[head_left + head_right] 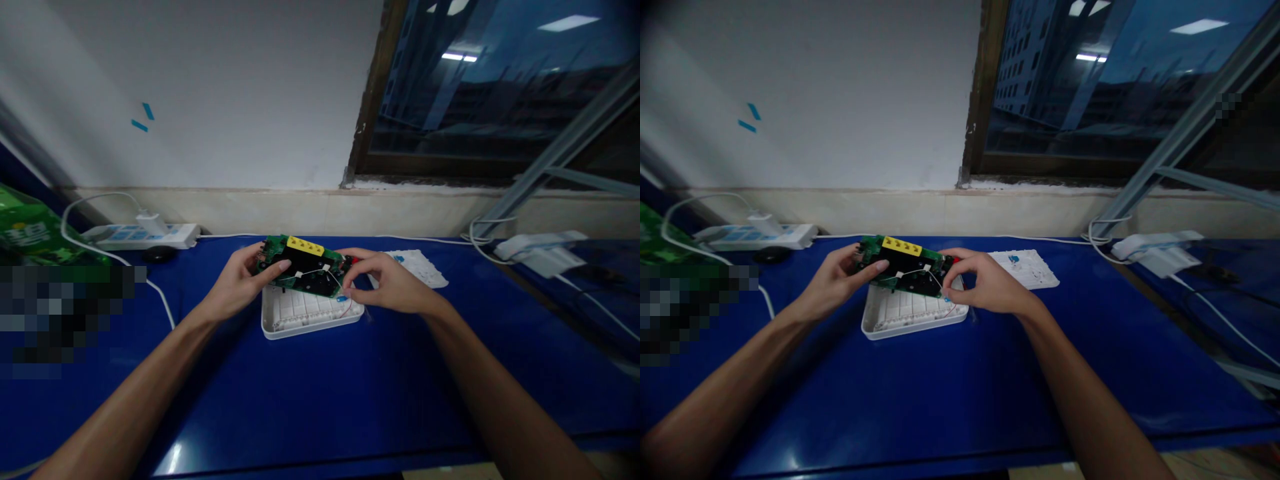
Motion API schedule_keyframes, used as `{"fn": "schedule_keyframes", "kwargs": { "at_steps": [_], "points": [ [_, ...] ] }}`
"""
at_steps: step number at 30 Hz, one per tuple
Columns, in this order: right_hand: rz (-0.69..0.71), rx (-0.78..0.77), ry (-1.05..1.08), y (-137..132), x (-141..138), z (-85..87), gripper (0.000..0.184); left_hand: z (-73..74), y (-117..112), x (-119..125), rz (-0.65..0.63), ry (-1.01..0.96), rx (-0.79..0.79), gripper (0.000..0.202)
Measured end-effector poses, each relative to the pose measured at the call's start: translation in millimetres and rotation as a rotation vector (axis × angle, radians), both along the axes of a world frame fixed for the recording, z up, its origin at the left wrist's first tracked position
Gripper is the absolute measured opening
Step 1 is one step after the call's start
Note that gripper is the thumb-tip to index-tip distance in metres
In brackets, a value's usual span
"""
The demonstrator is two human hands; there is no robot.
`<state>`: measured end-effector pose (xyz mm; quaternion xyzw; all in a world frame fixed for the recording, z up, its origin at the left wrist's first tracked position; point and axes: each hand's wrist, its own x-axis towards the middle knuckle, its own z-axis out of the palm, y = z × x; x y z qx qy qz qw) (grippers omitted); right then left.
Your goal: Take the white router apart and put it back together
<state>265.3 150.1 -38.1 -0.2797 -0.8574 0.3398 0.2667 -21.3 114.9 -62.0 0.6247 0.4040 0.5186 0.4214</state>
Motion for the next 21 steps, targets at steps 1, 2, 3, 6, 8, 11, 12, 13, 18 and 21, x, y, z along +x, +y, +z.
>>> {"fn": "schedule_keyframes", "kwargs": {
  "at_steps": [1,2,3,6,8,11,12,13,18,21],
  "points": [
    [-0.008,0.012,0.0,-0.7,-0.2,0.4,0.006,0.7,-0.1,-1.4,-0.008,0.001,0.005,0.03],
    [-0.014,0.031,-0.008,-1.3,-0.5,0.7,0.006,1.5,-0.3,-3.0,-0.018,0.011,0.01,0.028],
    [-0.019,0.052,-0.019,-1.9,-0.7,0.9,0.007,2.3,-0.7,-4.6,-0.027,0.026,0.019,0.025],
    [-0.021,0.084,-0.056,-3.0,-0.6,1.5,0.01,4.8,-1.8,-9.6,-0.043,0.078,0.029,0.015],
    [-0.015,0.078,-0.078,-3.0,0.2,2.2,0.01,6.6,-2.3,-12.2,-0.053,0.095,0.015,0.013],
    [0.019,0.055,-0.09,-1.5,2.3,3.7,0.008,8.6,-2.4,-14.2,-0.093,0.116,-0.003,0.019],
    [0.042,0.038,-0.076,-0.7,3.0,4.1,0.005,8.9,-2.0,-14.6,-0.113,0.123,0.007,0.02],
    [0.064,0.012,-0.054,0.1,3.8,4.4,0.004,8.7,-1.5,-15.0,-0.137,0.13,0.026,0.02],
    [0.012,-0.099,0.105,3.0,5.1,2.1,0.02,4.5,4.6,-20.6,-0.253,0.156,0.162,0.022],
    [0.01,-0.057,0.052,2.6,3.3,-2.0,0.036,4.3,8.1,-27.1,-0.338,0.25,0.245,0.027]
  ]
}}
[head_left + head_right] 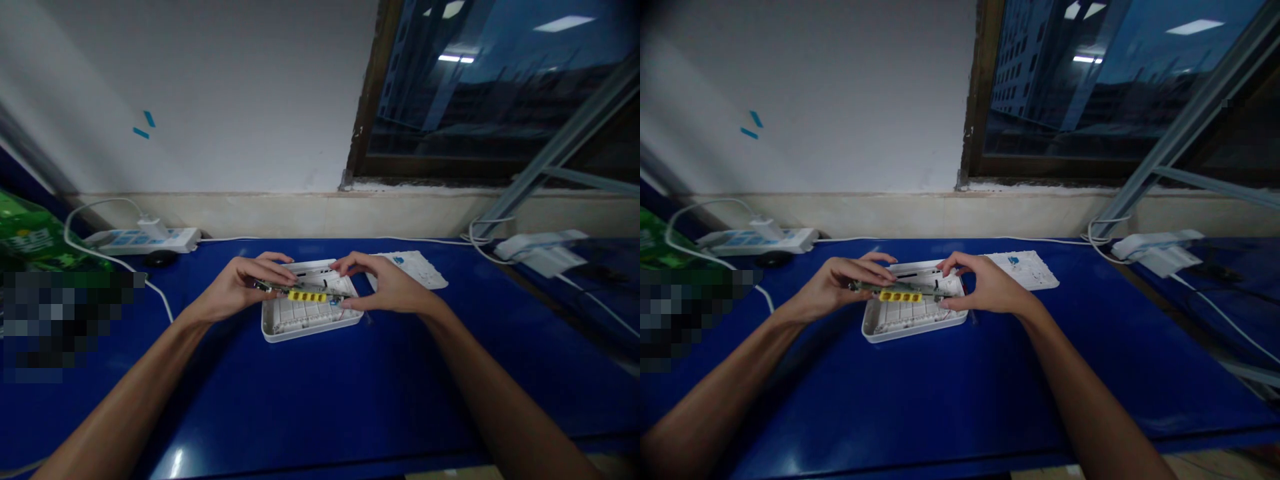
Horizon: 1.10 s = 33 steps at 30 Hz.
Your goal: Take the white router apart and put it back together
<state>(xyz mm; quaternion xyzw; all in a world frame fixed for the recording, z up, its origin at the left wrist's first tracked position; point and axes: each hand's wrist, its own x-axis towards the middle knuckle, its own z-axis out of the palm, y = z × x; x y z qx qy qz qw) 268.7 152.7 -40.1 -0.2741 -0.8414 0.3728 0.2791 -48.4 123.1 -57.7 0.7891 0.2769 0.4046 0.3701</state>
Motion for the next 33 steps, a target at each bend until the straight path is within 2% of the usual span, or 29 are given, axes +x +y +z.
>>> {"fn": "schedule_keyframes", "kwargs": {
  "at_steps": [5,9,15,18,23,30,33],
  "points": [
    [0.119,0.034,-0.149,-2.2,-7.3,-9.2,0.024,7.0,-1.1,-7.3,-0.015,0.168,0.113,0.026],
    [0.144,0.059,-0.15,-1.6,-12.5,-16.1,0.033,10.3,-2.6,-8.2,0.019,0.209,0.112,0.018],
    [0.111,0.076,-0.15,0.2,-11.3,-18.1,0.042,11.0,-2.6,-9.1,-0.004,0.187,0.105,0.011],
    [0.093,0.099,-0.14,-0.4,-10.6,-17.1,0.057,12.3,-4.4,-9.0,0.022,0.178,0.099,0.007],
    [0.073,0.135,-0.084,-1.3,-10.6,-15.3,0.097,11.6,-5.1,-4.8,0.105,0.14,0.17,0.007],
    [0.075,0.106,-0.139,-2.0,-8.5,-12.3,0.102,11.6,-4.8,2.5,0.173,0.079,0.206,0.005],
    [0.083,0.046,-0.108,-1.2,-7.3,-13.5,0.101,11.7,-4.1,4.1,0.201,0.034,0.209,0.002]
  ]
}}
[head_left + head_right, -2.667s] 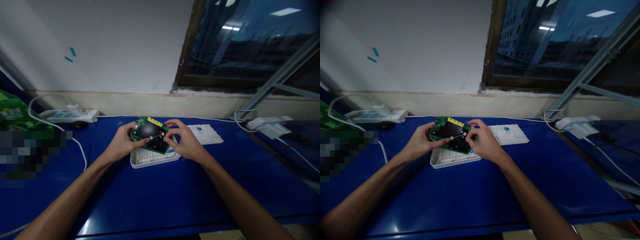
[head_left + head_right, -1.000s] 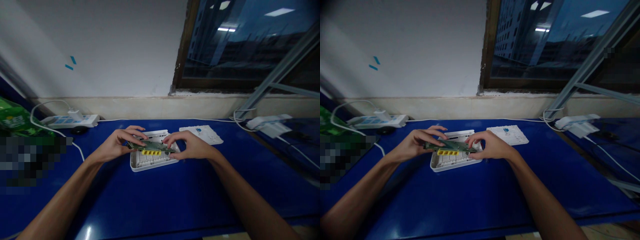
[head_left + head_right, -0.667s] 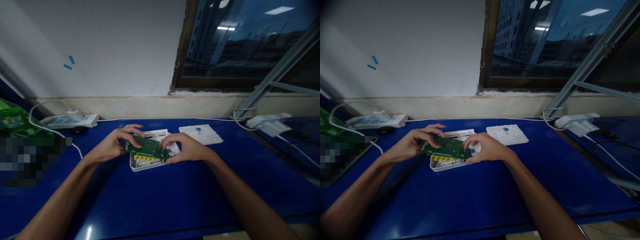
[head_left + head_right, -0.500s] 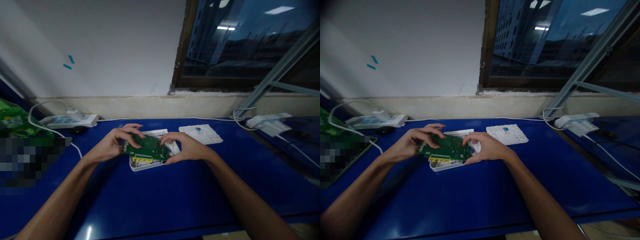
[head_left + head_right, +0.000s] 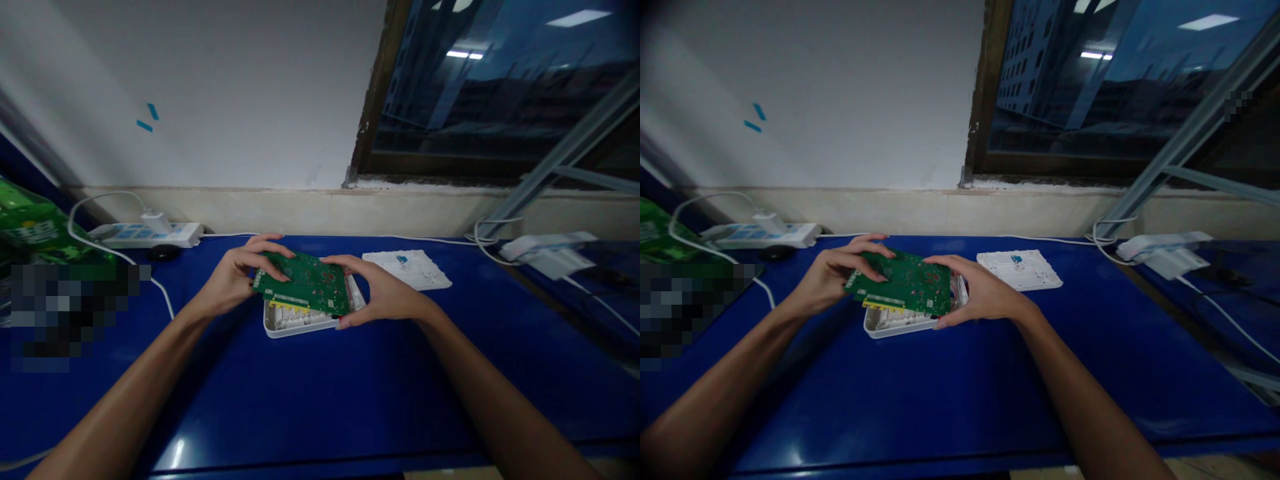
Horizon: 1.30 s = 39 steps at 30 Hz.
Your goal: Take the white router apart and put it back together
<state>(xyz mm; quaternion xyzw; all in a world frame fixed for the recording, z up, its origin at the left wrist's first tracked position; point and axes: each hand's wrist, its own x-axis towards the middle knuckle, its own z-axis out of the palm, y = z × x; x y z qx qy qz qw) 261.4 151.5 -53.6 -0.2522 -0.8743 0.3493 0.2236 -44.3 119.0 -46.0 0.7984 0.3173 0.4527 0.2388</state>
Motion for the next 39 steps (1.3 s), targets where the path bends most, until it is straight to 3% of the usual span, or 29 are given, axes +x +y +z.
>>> {"fn": "schedule_keyframes", "kwargs": {
  "at_steps": [4,9,11,15,20,29,39],
  "points": [
    [0.007,-0.218,0.137,4.9,1.8,-3.3,0.095,-1.4,1.0,-0.2,0.033,-0.083,-0.026,0.009],
    [-0.083,-0.462,0.341,10.6,-1.0,-4.5,0.052,-3.5,-2.6,2.8,0.209,-0.285,-0.242,0.018],
    [-0.134,-0.518,0.371,11.2,-4.3,-6.4,0.047,-5.0,-3.7,4.9,0.263,-0.36,-0.352,0.023],
    [-0.244,-0.495,0.378,12.0,-12.2,-15.8,0.061,-7.9,-2.8,7.8,0.249,-0.481,-0.506,0.028],
    [-0.33,-0.443,0.393,12.6,-17.8,-24.0,0.057,-7.0,-2.0,11.6,0.232,-0.57,-0.64,0.032],
    [-0.329,-0.349,0.351,12.8,-11.8,-16.1,0.054,-6.1,0.2,9.8,0.305,-0.608,-0.727,0.031],
    [-0.301,-0.474,0.426,10.8,-14.2,-14.5,0.047,-4.8,1.1,10.7,0.252,-0.697,-0.926,0.026]
  ]
}}
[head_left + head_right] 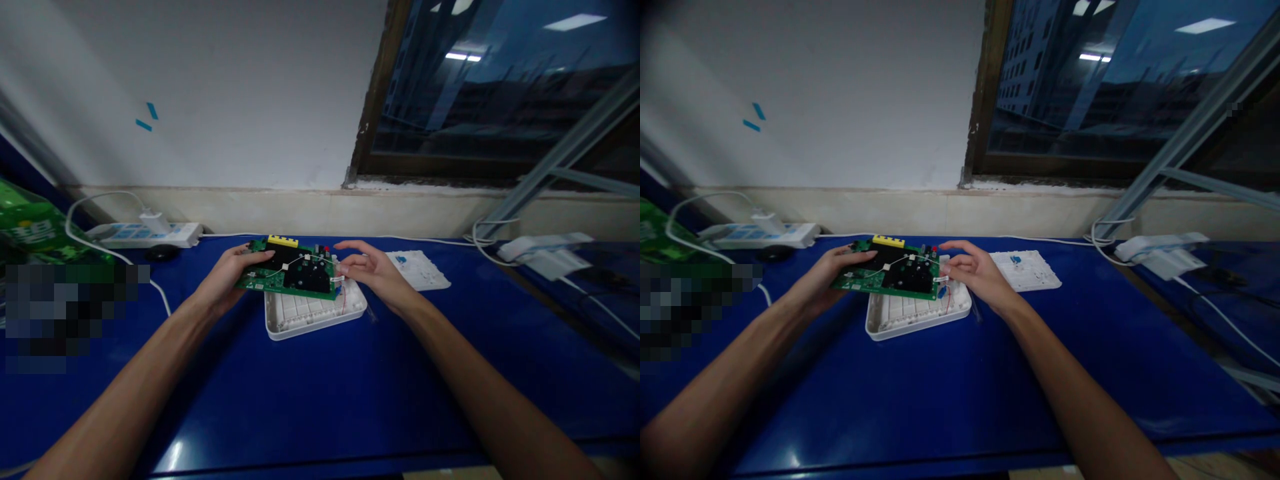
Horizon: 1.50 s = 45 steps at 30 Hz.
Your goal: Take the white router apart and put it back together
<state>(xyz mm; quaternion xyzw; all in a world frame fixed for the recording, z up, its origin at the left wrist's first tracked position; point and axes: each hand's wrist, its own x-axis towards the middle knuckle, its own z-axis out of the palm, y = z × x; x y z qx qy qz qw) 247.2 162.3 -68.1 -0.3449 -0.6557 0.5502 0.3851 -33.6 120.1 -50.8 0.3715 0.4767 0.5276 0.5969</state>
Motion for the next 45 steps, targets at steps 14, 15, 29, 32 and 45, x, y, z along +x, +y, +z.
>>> {"fn": "schedule_keyframes", "kwargs": {
  "at_steps": [14,15,29,32,45],
  "points": [
    [-0.064,-0.025,0.025,-2.6,-4.7,1.0,0.043,3.1,-2.0,-1.2,0.03,0.037,0.068,0.032],
    [-0.064,-0.018,0.023,-3.2,-5.0,1.4,0.043,3.8,-2.8,-1.6,0.042,0.051,0.097,0.033],
    [-0.035,-0.161,0.18,-1.9,1.9,2.3,0.045,5.0,-7.5,1.9,0.066,0.129,0.187,0.039],
    [-0.045,-0.22,0.202,-2.6,1.9,2.9,0.045,3.6,-6.4,2.2,0.051,0.122,0.17,0.04],
    [-0.103,0.107,0.002,1.3,-4.9,-7.0,0.038,1.2,-5.3,2.4,0.066,0.14,0.156,0.037]
  ]
}}
